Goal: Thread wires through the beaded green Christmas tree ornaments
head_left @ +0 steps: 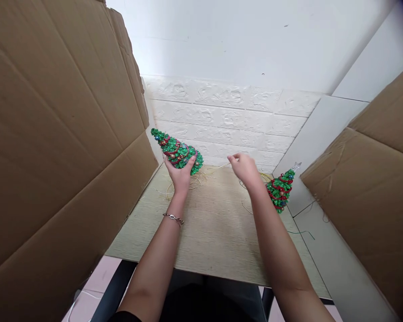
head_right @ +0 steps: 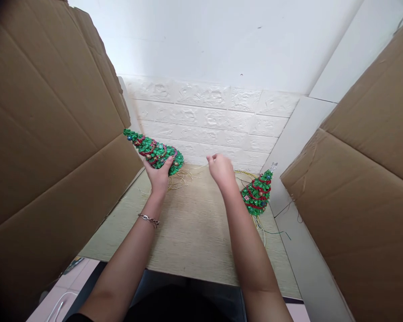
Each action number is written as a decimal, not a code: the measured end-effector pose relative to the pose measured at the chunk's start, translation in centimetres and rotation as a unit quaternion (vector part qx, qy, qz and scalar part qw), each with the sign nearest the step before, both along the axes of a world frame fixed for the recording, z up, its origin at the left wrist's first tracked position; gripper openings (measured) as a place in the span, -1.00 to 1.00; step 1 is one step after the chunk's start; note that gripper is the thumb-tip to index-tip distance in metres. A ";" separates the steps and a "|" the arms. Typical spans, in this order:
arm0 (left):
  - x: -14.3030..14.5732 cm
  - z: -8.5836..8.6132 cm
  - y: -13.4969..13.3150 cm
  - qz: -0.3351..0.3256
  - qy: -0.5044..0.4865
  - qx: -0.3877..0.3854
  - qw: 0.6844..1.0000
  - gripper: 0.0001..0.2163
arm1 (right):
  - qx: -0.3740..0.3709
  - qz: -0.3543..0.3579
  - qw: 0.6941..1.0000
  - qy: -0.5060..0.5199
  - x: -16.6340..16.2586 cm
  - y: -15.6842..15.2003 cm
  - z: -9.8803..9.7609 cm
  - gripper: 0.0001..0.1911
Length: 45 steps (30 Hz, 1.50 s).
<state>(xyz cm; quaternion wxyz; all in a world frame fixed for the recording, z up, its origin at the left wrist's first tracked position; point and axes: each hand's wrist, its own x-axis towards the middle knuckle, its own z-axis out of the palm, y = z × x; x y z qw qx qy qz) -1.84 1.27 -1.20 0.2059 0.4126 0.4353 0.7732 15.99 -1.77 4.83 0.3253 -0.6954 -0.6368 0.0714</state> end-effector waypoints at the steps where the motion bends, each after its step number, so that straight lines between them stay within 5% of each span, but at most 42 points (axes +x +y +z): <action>1: 0.1 -0.1 -0.1 -0.005 0.005 -0.007 1.000 -0.30 | 0.038 -0.016 0.999 0.034 0.5 -0.3 0.6 -0.61; 6: 0.8 -0.3 -0.4 -0.039 0.031 -0.020 0.999 -0.33 | 0.212 -0.059 0.953 0.209 2.1 -0.7 1.8 -0.64; 8: 1.0 -0.3 -0.5 -0.052 0.045 -0.022 0.997 -0.35 | 0.313 -0.044 0.893 0.319 2.2 -0.6 1.9 -0.65; 11: 1.2 -0.5 -0.5 -0.088 0.069 -0.035 0.993 -0.33 | 0.425 -0.022 0.760 0.492 2.0 -0.8 2.4 -0.67; 13: 1.5 -0.7 -0.5 -0.121 0.091 -0.044 0.987 -0.31 | 0.407 -0.007 0.695 0.593 2.0 -1.1 2.9 -0.73; 16: 2.1 -1.2 -0.8 -0.145 0.133 -0.057 0.979 -0.26 | 0.281 0.014 0.620 0.733 2.5 -1.3 3.4 -0.85; 21: 3.1 -1.5 -1.5 -0.166 0.212 -0.064 0.961 -0.20 | 0.108 0.050 0.479 0.870 3.5 -0.9 3.3 -0.75; 28: 2.8 -1.1 -1.8 -0.182 0.260 -0.072 0.946 -0.18 | 0.094 0.088 0.403 0.906 3.8 -1.5 3.7 -0.76; 31: 2.7 -1.1 -1.6 -0.177 0.244 -0.081 0.950 -0.18 | 0.148 0.108 0.405 0.896 5.0 -2.1 4.2 -0.76; 35: 2.7 -1.3 -1.5 -0.175 0.233 -0.075 0.954 -0.18 | 0.175 0.135 0.465 0.857 6.1 -2.7 4.5 -0.63; 42: 2.6 -1.3 -1.3 -0.157 0.224 -0.073 0.959 -0.18 | 0.119 0.142 0.667 0.722 3.3 -1.6 3.4 -0.74; 45: 2.6 -1.5 -1.1 -0.137 0.216 -0.071 0.964 -0.20 | 0.120 0.122 0.715 0.677 1.4 -1.6 3.3 -0.68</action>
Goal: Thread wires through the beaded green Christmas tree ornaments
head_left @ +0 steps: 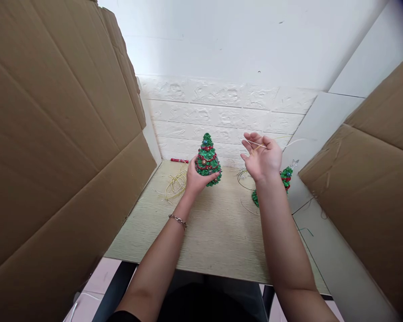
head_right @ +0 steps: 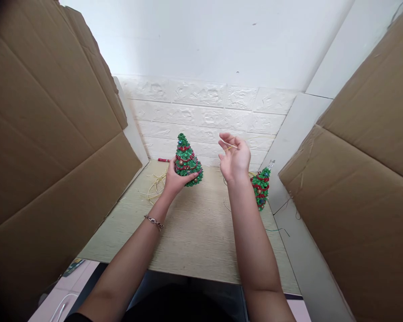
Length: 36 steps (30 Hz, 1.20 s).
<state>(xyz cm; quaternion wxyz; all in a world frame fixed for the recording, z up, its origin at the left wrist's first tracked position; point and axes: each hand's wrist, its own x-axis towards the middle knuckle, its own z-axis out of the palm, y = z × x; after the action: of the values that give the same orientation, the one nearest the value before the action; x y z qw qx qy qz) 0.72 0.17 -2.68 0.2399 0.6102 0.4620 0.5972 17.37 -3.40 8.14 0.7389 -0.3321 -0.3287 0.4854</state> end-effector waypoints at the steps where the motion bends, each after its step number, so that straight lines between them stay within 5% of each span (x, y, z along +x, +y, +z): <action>1: 0.0 0.0 0.1 0.005 -0.006 -0.003 1.000 -0.20 | 0.000 -0.010 1.000 -0.018 -0.5 -0.1 0.0 -0.66; 5: -0.1 -0.1 0.3 0.015 -0.031 -0.014 0.999 -0.23 | 0.025 -0.056 0.990 -0.123 -1.8 -0.3 -0.3 -0.62; 16: -0.2 -0.3 0.5 0.021 -0.033 0.007 0.999 -0.22 | -0.014 0.110 0.945 -0.308 -2.7 -0.9 -0.8 -0.38; 21: -0.1 -0.1 0.4 0.008 -0.052 -0.026 0.998 -0.22 | -0.025 0.114 0.924 -0.365 -2.7 -0.5 -1.3 -0.33; 25: -0.3 0.3 0.4 -0.104 -0.136 -0.069 0.983 -0.18 | -0.059 0.080 0.918 -0.384 -2.1 0.2 -1.7 -0.28; 30: -0.7 0.8 -0.2 -0.290 -0.211 -0.127 0.925 -0.28 | -0.095 0.063 0.938 -0.327 -0.3 0.9 -1.9 -0.29; 36: -1.1 1.0 -1.4 -0.407 -0.225 -0.206 0.861 -0.29 | -0.097 0.035 0.961 -0.256 1.6 1.1 -1.8 -0.33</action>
<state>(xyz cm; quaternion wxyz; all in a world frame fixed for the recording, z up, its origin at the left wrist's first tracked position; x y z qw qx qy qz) -0.40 -1.22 -1.70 0.6793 0.5297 0.2186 0.4585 18.97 -2.30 6.33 0.5766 -0.5039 -0.4698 0.4393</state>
